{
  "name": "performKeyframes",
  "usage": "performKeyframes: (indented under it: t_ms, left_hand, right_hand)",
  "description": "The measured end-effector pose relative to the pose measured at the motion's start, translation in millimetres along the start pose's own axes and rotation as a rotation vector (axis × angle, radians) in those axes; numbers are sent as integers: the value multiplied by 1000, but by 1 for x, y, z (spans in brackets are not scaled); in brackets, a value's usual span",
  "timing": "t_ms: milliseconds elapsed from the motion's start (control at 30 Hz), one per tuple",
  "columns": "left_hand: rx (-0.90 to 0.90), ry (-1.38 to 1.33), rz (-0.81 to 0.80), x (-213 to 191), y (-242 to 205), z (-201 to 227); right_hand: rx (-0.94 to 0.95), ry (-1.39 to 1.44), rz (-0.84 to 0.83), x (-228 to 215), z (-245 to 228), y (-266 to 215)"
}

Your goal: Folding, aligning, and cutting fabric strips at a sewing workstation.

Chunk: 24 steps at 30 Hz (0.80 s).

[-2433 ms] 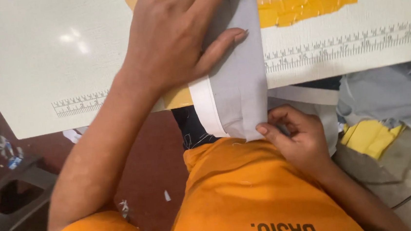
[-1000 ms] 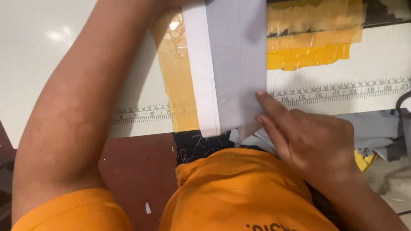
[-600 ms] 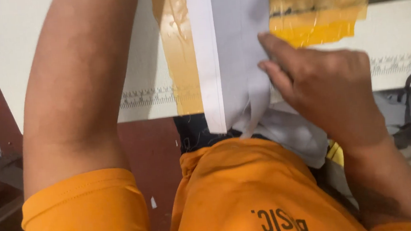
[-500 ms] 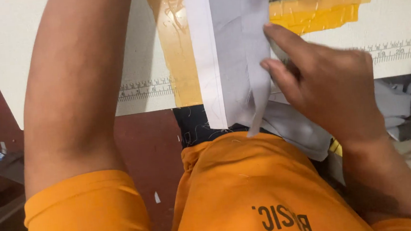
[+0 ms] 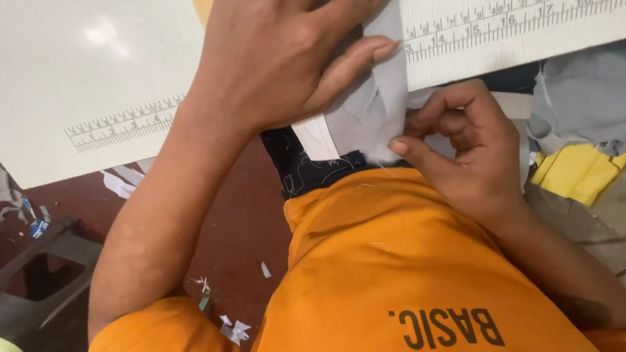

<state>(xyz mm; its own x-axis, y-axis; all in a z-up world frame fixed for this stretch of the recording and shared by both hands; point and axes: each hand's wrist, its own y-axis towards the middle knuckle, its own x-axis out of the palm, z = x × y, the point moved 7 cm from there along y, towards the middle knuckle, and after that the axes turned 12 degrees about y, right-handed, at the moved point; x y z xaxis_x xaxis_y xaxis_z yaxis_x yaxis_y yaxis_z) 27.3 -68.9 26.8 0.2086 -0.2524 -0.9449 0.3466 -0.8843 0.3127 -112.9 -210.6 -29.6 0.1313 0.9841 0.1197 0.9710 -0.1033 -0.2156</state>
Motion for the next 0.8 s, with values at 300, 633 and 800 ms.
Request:
performKeyframes:
  t_ms: [300, 633, 800]
  left_hand:
    - [30, 18, -144, 5, -26, 40]
    - [-45, -85, 347, -36, -41, 84]
    - [-98, -131, 381, -39, -43, 85]
  right_hand:
    - [58, -145, 19, -5, 0, -13]
    - [-46, -124, -50, -9, -5, -19]
    - [-732, -685, -343, -13, -8, -19]
